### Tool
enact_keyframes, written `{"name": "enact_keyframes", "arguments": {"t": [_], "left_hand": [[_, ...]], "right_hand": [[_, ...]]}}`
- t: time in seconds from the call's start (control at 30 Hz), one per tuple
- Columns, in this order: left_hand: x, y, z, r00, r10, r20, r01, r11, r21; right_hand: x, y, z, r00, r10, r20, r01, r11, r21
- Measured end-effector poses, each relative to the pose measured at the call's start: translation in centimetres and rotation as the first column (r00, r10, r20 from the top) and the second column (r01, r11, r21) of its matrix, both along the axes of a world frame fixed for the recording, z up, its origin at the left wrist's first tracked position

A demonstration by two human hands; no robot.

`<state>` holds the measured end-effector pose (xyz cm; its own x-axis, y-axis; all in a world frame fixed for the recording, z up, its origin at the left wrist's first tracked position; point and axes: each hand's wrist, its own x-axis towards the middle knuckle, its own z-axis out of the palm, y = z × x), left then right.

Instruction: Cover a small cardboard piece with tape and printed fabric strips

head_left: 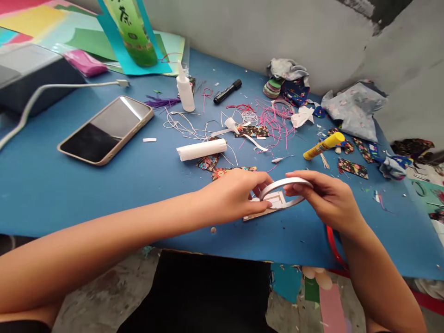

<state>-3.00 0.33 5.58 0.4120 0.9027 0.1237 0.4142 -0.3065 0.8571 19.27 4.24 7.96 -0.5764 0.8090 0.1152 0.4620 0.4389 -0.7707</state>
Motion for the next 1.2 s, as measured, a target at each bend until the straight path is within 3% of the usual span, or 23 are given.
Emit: {"name": "enact_keyframes", "arguments": {"t": [0.13,0.23,0.4,0.57,0.7,0.8,1.0,1.2], "left_hand": [[0.0,0.1,0.1,1.000,-0.010,-0.014,0.009,0.994,-0.109],[0.0,0.2,0.1,1.000,0.001,-0.004,-0.002,0.986,-0.167],[0.0,0.3,-0.3,0.998,-0.002,-0.061,-0.010,0.981,-0.191],[0.1,0.0,-0.9,0.989,-0.067,-0.132,0.047,0.987,-0.153],[0.1,0.1,-1.4,0.989,-0.098,-0.111,0.073,0.975,-0.210],[0.1,0.1,-1.2,0.975,-0.112,-0.190,0.069,0.973,-0.220],[0.1,-0.4,0.2,0.886,-0.187,-0.423,0.083,0.964,-0.252],[0.2,-0.3,-0.2,0.917,-0.192,-0.350,0.086,0.951,-0.296]], "right_hand": [[0.5,-0.2,-0.7,0.994,0.013,-0.112,-0.019,0.998,-0.055],[1.1,0.2,-0.8,0.987,0.098,-0.127,-0.098,0.995,0.003],[1.8,0.8,-0.3,0.974,0.225,0.013,-0.222,0.947,0.231],[1.7,0.1,0.4,0.902,0.379,0.208,-0.428,0.852,0.301],[1.6,-0.7,0.4,0.850,0.377,0.368,-0.505,0.783,0.363],[1.3,-1.4,0.5,0.827,0.369,0.424,-0.534,0.752,0.387],[0.4,-2.4,1.3,0.800,0.350,0.488,-0.553,0.747,0.370],[0.9,-2.2,1.0,0.799,0.349,0.490,-0.557,0.738,0.382]]}}
